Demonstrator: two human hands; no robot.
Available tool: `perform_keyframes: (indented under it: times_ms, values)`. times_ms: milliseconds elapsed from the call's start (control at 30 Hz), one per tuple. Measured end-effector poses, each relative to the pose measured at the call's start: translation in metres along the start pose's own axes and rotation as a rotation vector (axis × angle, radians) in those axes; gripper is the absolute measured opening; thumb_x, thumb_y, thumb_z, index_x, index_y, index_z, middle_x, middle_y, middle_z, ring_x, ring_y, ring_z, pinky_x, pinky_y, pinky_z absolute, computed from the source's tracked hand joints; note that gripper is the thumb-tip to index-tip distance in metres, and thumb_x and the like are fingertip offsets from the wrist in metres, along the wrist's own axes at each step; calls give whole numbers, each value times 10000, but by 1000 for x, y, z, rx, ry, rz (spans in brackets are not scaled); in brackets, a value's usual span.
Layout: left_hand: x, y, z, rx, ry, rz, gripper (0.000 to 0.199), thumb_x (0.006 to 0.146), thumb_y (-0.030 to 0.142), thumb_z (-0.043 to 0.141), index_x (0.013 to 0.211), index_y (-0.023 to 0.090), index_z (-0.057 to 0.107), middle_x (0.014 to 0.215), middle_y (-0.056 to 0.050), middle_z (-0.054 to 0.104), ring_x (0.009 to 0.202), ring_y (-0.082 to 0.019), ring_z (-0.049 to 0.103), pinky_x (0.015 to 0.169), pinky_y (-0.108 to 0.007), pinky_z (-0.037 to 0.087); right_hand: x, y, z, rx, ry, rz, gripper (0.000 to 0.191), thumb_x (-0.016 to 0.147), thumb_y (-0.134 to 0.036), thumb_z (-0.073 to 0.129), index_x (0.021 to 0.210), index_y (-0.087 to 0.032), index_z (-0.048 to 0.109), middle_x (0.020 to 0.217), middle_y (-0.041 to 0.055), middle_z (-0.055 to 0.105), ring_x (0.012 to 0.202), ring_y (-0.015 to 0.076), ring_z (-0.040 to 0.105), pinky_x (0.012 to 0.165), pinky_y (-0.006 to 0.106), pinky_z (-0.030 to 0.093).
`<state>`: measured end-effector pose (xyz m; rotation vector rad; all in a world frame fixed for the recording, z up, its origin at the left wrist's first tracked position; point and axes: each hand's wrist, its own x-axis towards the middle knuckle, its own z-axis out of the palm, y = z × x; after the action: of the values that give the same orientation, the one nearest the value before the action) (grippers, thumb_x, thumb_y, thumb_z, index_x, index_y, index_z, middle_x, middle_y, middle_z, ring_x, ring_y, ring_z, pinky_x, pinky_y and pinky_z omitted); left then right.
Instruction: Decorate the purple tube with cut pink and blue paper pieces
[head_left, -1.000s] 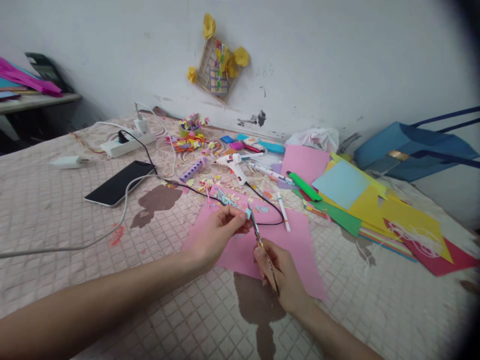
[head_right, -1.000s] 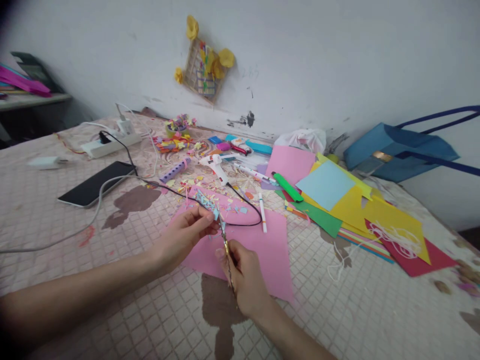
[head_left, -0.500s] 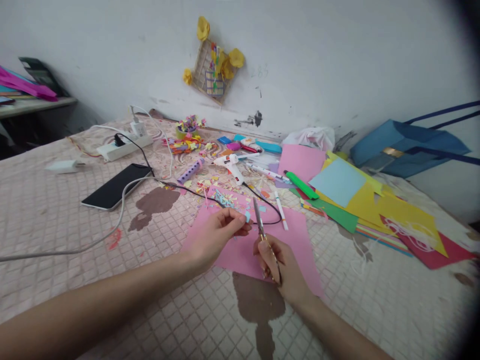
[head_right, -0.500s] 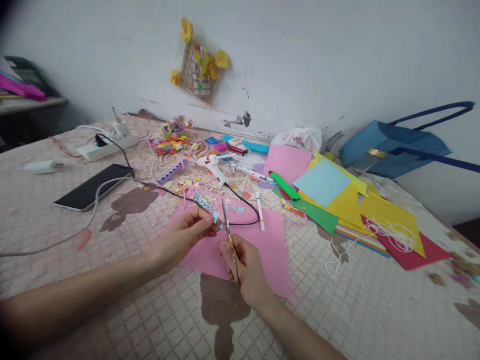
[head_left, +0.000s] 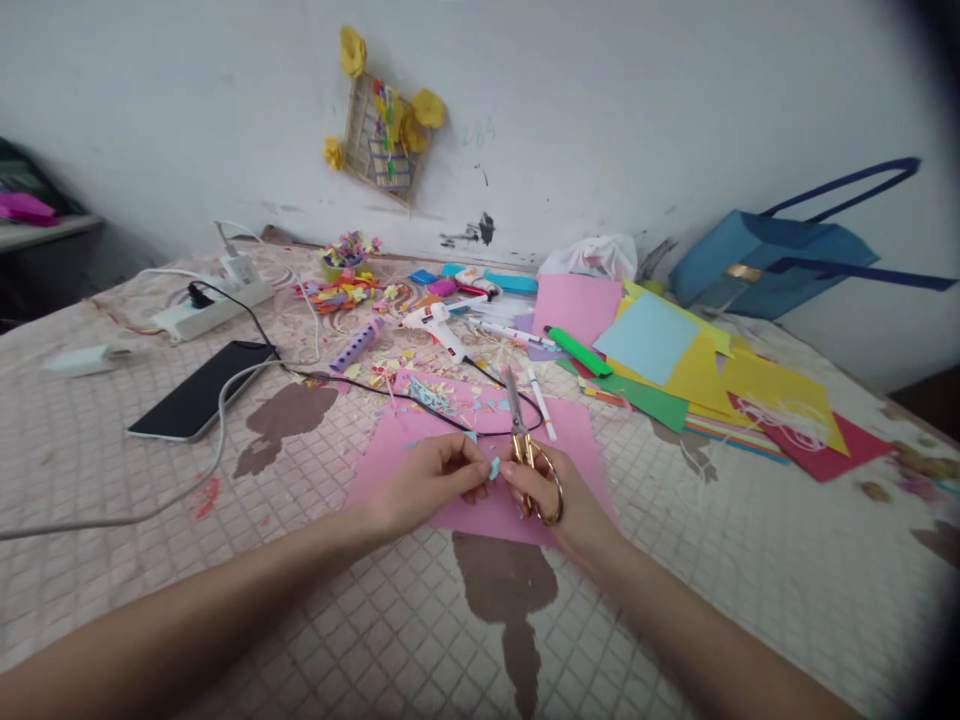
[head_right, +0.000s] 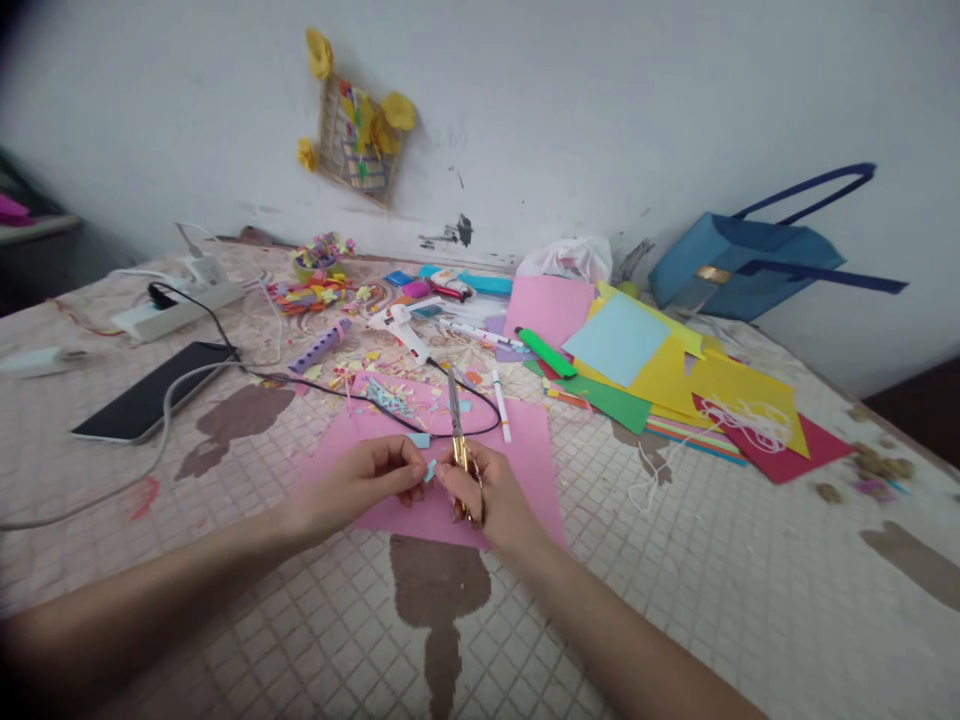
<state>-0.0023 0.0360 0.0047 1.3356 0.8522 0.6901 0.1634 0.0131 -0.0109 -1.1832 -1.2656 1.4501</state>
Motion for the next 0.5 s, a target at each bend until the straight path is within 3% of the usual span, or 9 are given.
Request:
perform_keyframes:
  times_ms: [167,300,400,500]
  values:
    - [0,1,-4,129,49,201,157,766,257,577,880,151,562,835,-39,564,752,-129,523,691,-269,437,1,-1,1,255,-50,34,173,745,-261,550,641,-186,433,451,-87,376,391,58,336,417,202,275]
    - [-1,4,-4,239,41,318,88,767,206,569,839,164,599,893,-57,558,830,-151,522,726,-274,429,-1,-3,4,357,-157,96,176,736,-242,550,637,-189,415,453,-94,343,378,51,309,407,198,251]
    - [-2,6,-5,228,11,301,77,773,211,563,786,154,613,891,-64,567,847,-160,530,743,-281,419,-2,-2,4,335,-173,110,183,755,-266,545,646,-188,420,453,-89,352,380,53,314,410,202,251]
    - [0,6,-7,150,18,209,98,769,239,573,774,144,595,799,-42,576,758,-137,532,708,-273,416,-2,-1,1,195,-64,80,233,776,-336,544,641,-185,428,465,-76,388,396,58,341,415,205,269]
